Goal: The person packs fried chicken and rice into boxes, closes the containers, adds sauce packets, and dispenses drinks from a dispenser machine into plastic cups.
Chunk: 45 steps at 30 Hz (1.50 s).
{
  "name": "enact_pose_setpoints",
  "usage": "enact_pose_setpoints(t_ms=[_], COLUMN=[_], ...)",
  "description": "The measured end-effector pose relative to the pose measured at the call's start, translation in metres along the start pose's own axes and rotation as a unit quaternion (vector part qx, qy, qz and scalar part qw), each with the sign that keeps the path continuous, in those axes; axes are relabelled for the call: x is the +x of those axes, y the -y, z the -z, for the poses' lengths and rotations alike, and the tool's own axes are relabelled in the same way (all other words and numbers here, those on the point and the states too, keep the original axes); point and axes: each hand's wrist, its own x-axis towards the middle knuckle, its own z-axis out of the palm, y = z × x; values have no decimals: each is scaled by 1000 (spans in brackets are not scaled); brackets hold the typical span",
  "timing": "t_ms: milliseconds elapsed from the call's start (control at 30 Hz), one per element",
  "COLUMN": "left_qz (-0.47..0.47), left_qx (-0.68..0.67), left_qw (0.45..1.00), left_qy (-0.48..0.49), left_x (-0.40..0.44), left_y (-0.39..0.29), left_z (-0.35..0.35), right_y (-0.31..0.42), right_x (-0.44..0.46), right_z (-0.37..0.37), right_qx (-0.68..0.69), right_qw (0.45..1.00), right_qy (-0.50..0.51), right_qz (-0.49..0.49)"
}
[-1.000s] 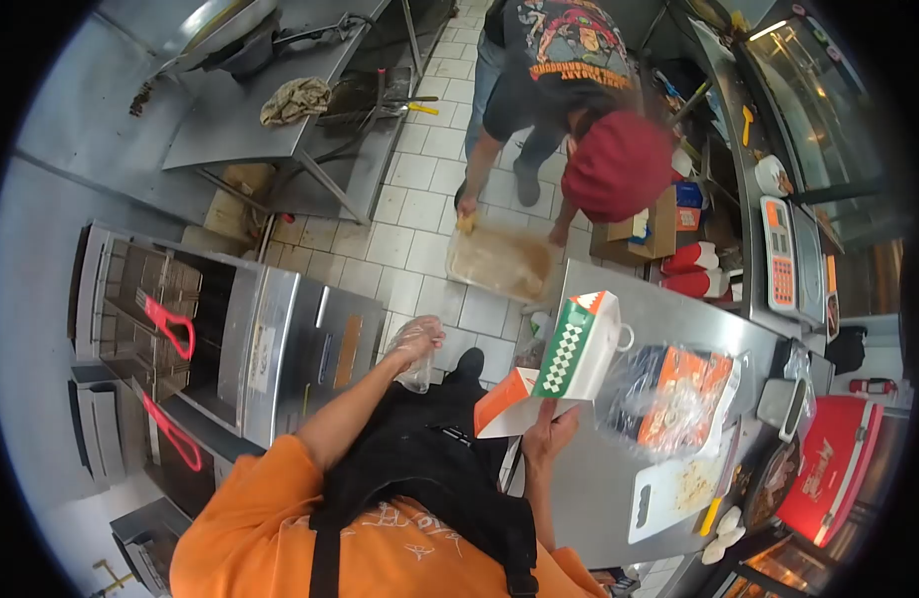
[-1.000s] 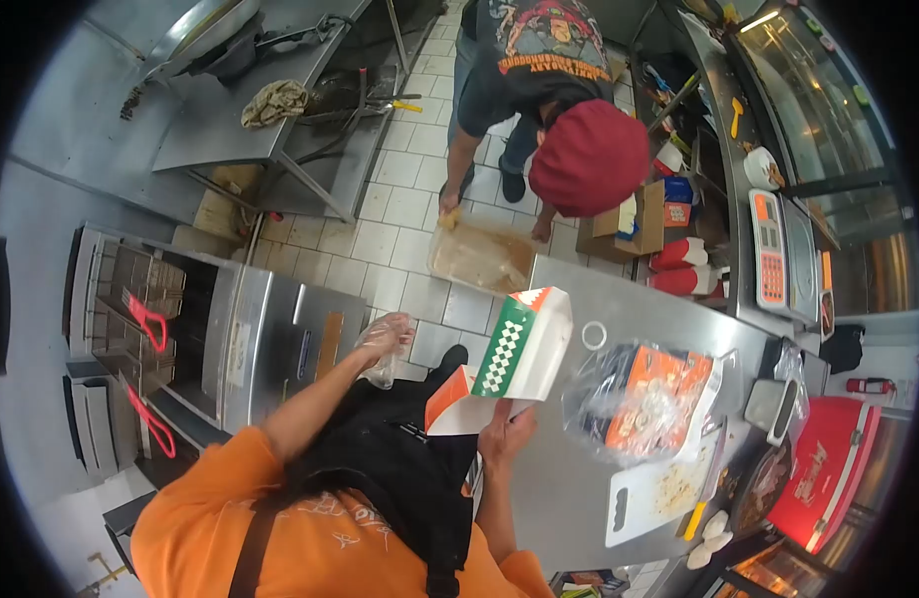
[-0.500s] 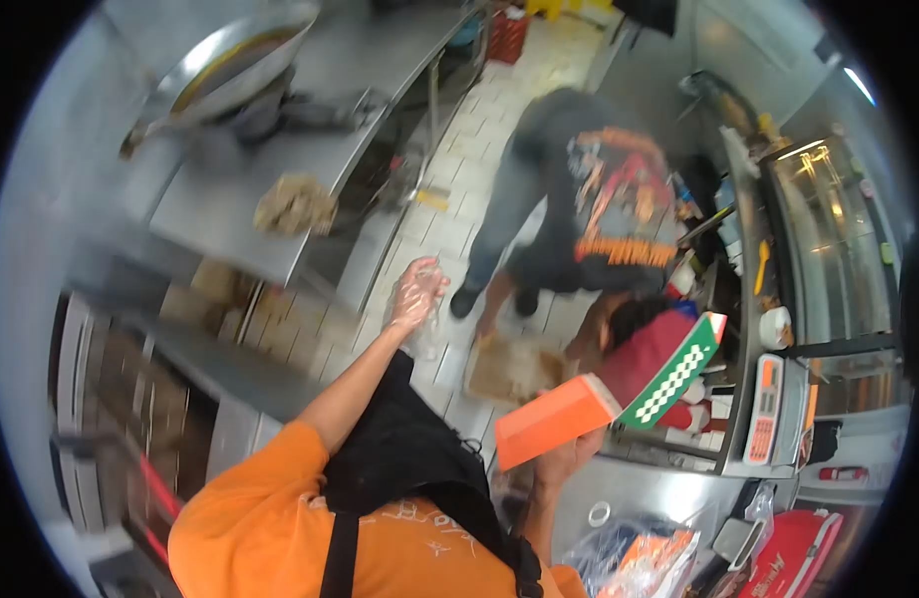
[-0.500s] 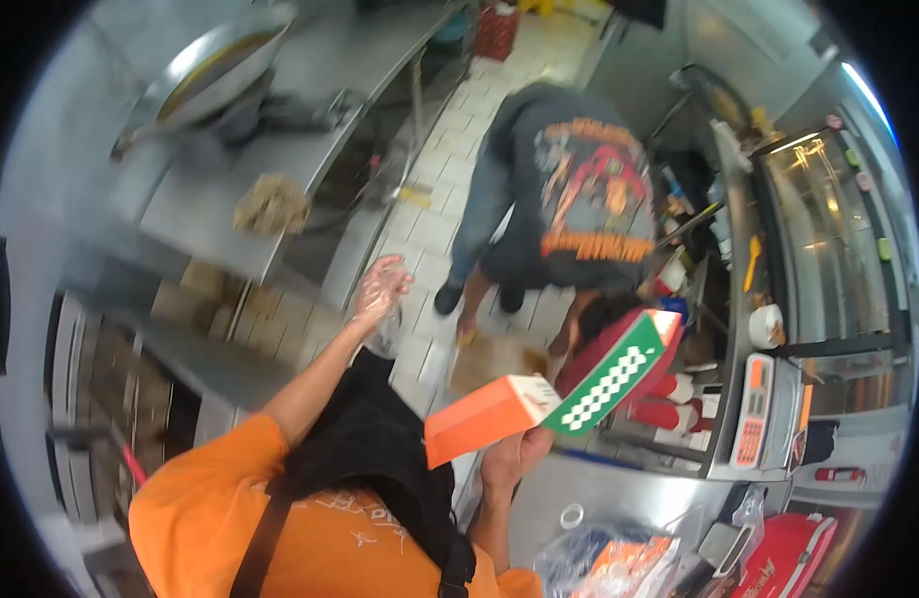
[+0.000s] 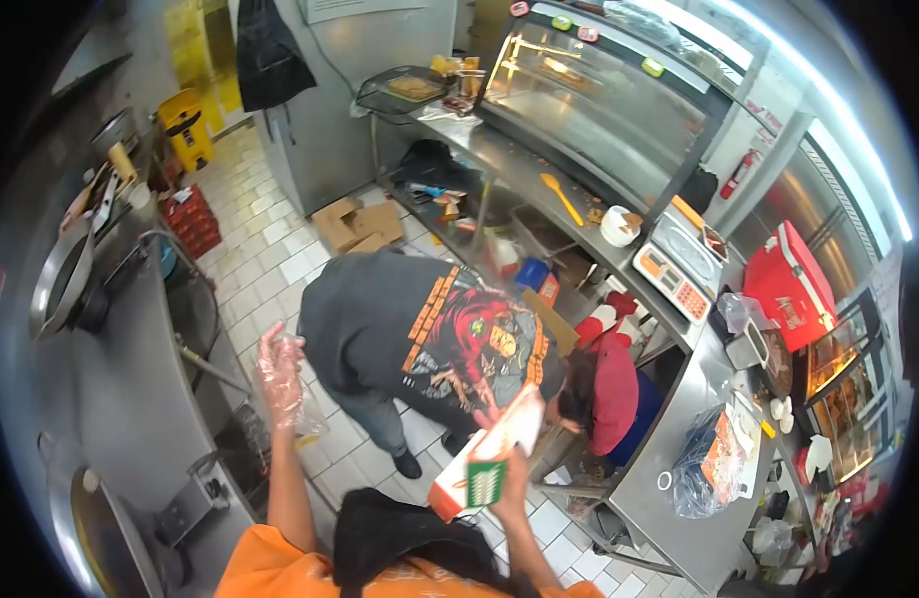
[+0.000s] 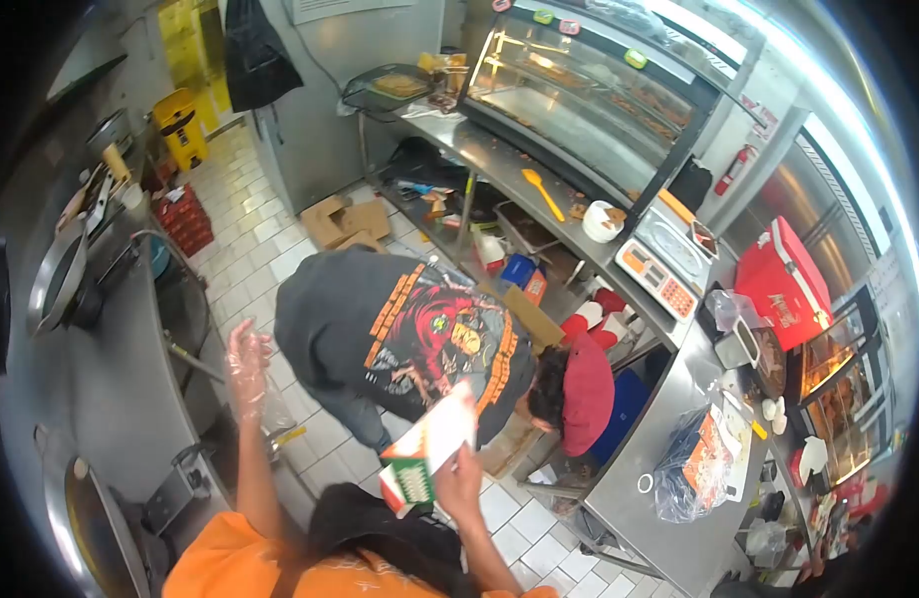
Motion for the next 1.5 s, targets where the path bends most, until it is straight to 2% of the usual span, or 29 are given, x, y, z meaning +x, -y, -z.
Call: enact_pose_setpoints(t_ms=[33,100,167,200,233,300,367,433,500,600,667,733,767,867,933,967,1033,1067,1100,1167,1200,1233,1267,1300,1333,1367,1400,1433,1500], left_qz=[-19,-26,-34,-67,-75,-104,-79,-51,-47,-17,20,201,75,85,83,-1,-176,-79,7,108,104,184,262,255,220,187,126,129,40], left_qx=[-6,18,56,56,51,105,110,64,31,-3,-8,-54,5,35,94,73,52,120,151,111,115,128,141,145,158,168,137,131,147], left_qw=[1000,997,992,984,981,950,932,925,921,920,917,861,882,855,807,831,865,788,771,778,765,753,737,728,713,698,701,692,690], left_qy=[18,68,108,153,174,276,336,372,385,393,399,465,466,510,577,551,467,598,619,609,625,619,607,620,647,671,689,698,708], left_x=[20,56,100,121,142,180,208,224,246,277,292,324,308,339,372,392,431,432,446,468,481,494,503,510,518,522,523,523,514], left_y=[-2,-17,-17,-16,-11,-2,8,-3,8,12,37,93,44,69,91,170,324,171,168,186,199,218,239,256,278,302,325,330,336], left_z=[-7,-20,-39,-46,-55,-71,-84,-88,-83,-72,-63,-64,-67,-95,-120,-124,-134,-140,-146,-140,-137,-139,-145,-152,-162,-171,-183,-201,-246], right_y=[-21,-10,-27,-4,12,32,34,68,94,131,151,156,155,126,109,95,55,22,-20,-120,-123,-125,-113,-100,-109,-101,-99,-97,-94], right_x=[2,16,40,51,61,76,78,87,90,100,104,124,139,190,228,249,287,300,314,313,316,318,324,326,322,321,319,319,322], right_z=[-5,-34,-48,-67,-79,-103,-117,-139,-155,-185,-218,-252,-268,-314,-337,-341,-349,-353,-356,-358,-355,-353,-345,-335,-329,-318,-308,-294,-256], right_qx=[-24,45,-160,-85,-84,-231,-295,-279,-320,-346,-317,-271,-256,-243,-143,-144,-132,-114,-99,-32,75,183,182,182,197,196,186,172,132], right_qw=[1000,998,986,989,986,935,906,890,880,852,877,920,937,942,972,967,963,955,946,927,899,858,837,818,791,786,771,757,748], right_qy=[1,-50,-36,-118,-142,-229,-268,-336,-337,-377,-348,-264,-209,-182,-179,-200,-159,-193,-226,-266,-292,-314,-328,-338,-381,-397,-424,-450,-480], right_qz=[2,-12,-18,-1,0,143,142,126,99,113,96,99,114,146,60,56,-170,-192,-212,-261,-317,-364,-398,-429,-436,-432,-437,-440,-439])
